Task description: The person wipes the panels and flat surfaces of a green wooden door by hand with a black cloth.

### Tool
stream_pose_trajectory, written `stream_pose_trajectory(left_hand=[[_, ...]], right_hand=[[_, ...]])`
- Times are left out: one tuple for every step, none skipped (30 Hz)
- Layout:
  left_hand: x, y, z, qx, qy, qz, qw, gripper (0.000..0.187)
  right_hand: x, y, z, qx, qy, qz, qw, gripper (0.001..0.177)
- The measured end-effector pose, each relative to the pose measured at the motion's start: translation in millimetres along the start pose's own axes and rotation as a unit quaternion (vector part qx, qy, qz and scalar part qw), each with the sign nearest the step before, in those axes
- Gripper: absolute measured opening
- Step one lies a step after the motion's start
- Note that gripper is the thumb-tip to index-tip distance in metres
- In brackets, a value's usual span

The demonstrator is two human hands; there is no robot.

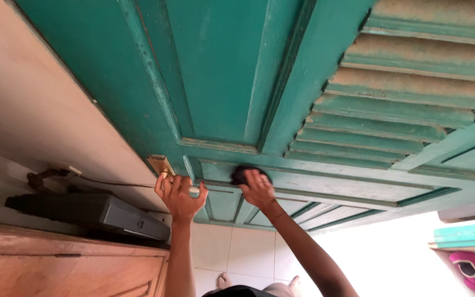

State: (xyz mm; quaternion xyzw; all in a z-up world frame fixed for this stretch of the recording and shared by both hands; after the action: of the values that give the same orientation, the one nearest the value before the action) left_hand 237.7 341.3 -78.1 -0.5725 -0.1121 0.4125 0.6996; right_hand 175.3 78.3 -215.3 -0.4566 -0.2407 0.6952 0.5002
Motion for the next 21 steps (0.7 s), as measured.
stream_pose_trajectory(left_hand=[[0,1,0,0.002,0.000,0.000,1.000,0.026],[0,1,0,0.007,-0.002,-0.004,1.000,0.026],[2,0,1,0.011,-0.006,-0.010,1.000,0.026],[2,0,3,0.013,-0.009,-0.013,1.000,0.026],[1,0,2,0.016,-0.008,-0.011,1.000,0.026],[1,-1,4,0.019,-0.008,-0.010,1.000,0.026],[1,-4,4,0.012,-0.009,-0.011,1.000,0.026],[0,-4,7,0.006,0.007,-0.007,1.000,0.024],[-2,-5,9,0.003,0.026,-0.001,1.000,0.023],[-3,-7,8,0.000,0.025,-0.002,1.000,0.023],[-3,-7,9,0.008,0.032,0.007,0.999,0.021],[-4,-7,10,0.015,0.038,0.016,0.999,0.020],[-3,-8,11,0.013,0.037,0.015,0.999,0.020],[-3,-8,12,0.021,0.036,0.010,0.999,0.020],[-2,-8,13,0.028,0.036,0.006,0.999,0.020],[1,-9,13,0.026,0.035,0.005,0.999,0.020],[3,-7,13,0.030,0.033,0.011,0.999,0.018],[5,-5,12,0.034,0.031,0.017,0.999,0.017],[6,-3,13,0.035,0.030,0.019,0.999,0.017],[6,-2,12,0.033,0.035,0.019,0.999,0.015],[8,-3,12,0.030,0.040,0.016,0.999,0.015]], right_hand=[[0,-1,4,0.001,-0.001,-0.002,1.000,0.016],[-2,-3,8,0.017,-0.008,0.034,0.999,0.021],[0,-7,12,0.030,-0.016,0.069,0.997,0.026],[-2,-5,19,0.029,-0.019,0.066,0.997,0.026],[-13,3,25,0.065,-0.053,0.059,0.995,0.030],[-22,9,30,0.100,-0.087,0.052,0.990,0.034],[-34,4,35,0.094,-0.086,0.056,0.990,0.034],[-44,-3,40,0.098,-0.082,0.068,0.990,0.026],[-49,-11,45,0.104,-0.079,0.078,0.988,0.018],[-47,-22,44,0.101,-0.078,0.079,0.989,0.018],[-38,-35,41,0.086,-0.044,0.083,0.992,0.021],[-26,-48,37,0.071,-0.011,0.087,0.994,0.025],[-14,-60,32,0.069,-0.011,0.088,0.994,0.025],[-2,-72,25,0.049,0.006,0.096,0.994,0.026],[9,-82,19,0.029,0.023,0.104,0.994,0.028],[20,-89,12,0.027,0.023,0.105,0.994,0.028],[31,-92,9,0.020,0.020,0.102,0.994,0.031],[37,-91,8,0.012,0.017,0.100,0.995,0.035],[39,-84,9,0.013,0.015,0.101,0.995,0.035],[40,-76,11,0.034,0.001,0.114,0.993,0.032],[40,-69,10,0.052,-0.011,0.126,0.991,0.029]])
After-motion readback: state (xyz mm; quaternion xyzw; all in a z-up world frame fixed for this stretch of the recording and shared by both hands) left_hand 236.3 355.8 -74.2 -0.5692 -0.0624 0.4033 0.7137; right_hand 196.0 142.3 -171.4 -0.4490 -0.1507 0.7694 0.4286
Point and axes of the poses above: each hand's wrist, its own y-axis away from the middle knuckle, its own z-axis out of the back of the hand, x = y × z, the point moved 2 cm from there along -y, towards the middle knuckle, and after that the axes turned 8 degrees about -x, right-handed, at the moved point
